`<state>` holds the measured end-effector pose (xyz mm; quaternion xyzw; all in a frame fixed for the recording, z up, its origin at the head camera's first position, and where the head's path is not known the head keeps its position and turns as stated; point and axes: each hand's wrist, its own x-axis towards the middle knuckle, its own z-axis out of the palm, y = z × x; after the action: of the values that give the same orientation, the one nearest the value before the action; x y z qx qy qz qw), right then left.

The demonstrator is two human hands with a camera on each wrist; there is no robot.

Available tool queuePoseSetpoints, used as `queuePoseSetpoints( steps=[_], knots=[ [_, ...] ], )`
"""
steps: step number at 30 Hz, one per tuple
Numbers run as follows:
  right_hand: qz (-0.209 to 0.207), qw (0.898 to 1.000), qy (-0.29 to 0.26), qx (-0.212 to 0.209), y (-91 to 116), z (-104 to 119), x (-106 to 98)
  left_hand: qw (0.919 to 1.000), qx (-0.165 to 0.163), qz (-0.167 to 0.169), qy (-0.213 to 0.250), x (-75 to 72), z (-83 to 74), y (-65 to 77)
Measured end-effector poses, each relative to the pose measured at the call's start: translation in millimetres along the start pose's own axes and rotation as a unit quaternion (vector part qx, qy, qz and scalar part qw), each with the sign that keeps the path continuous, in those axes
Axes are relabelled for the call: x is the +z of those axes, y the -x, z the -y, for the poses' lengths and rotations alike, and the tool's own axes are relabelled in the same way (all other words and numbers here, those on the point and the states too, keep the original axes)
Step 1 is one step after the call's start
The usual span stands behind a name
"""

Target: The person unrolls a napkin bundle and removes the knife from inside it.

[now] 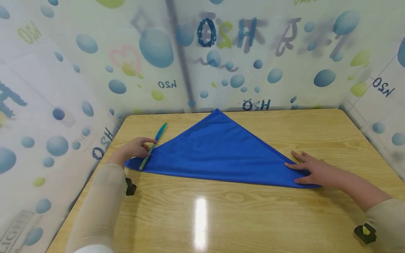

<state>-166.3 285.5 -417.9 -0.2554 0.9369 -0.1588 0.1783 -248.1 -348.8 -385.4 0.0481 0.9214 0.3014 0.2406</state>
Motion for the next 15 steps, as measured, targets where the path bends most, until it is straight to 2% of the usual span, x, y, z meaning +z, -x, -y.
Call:
queuePoseSetpoints(
  steps=[2, 9, 15],
  knots=[
    [0.0, 1.0, 0.001, 0.001, 0, 0, 0, 1.0, -0.003, -0.002, 0.003, 0.2, 0.8, -2.6],
    [-0.004, 1.0, -0.001, -0.001, 1, 0, 0, 0.9986, -0.047, -0.023, -0.006, -4.2, -0.6, -17.6],
    [-0.002, 1.0, -0.007, -0.002, 2, 0, 0, 0.9964, -0.081, -0.019, 0.012, -8.9, -7.4, -25.6]
  ],
)
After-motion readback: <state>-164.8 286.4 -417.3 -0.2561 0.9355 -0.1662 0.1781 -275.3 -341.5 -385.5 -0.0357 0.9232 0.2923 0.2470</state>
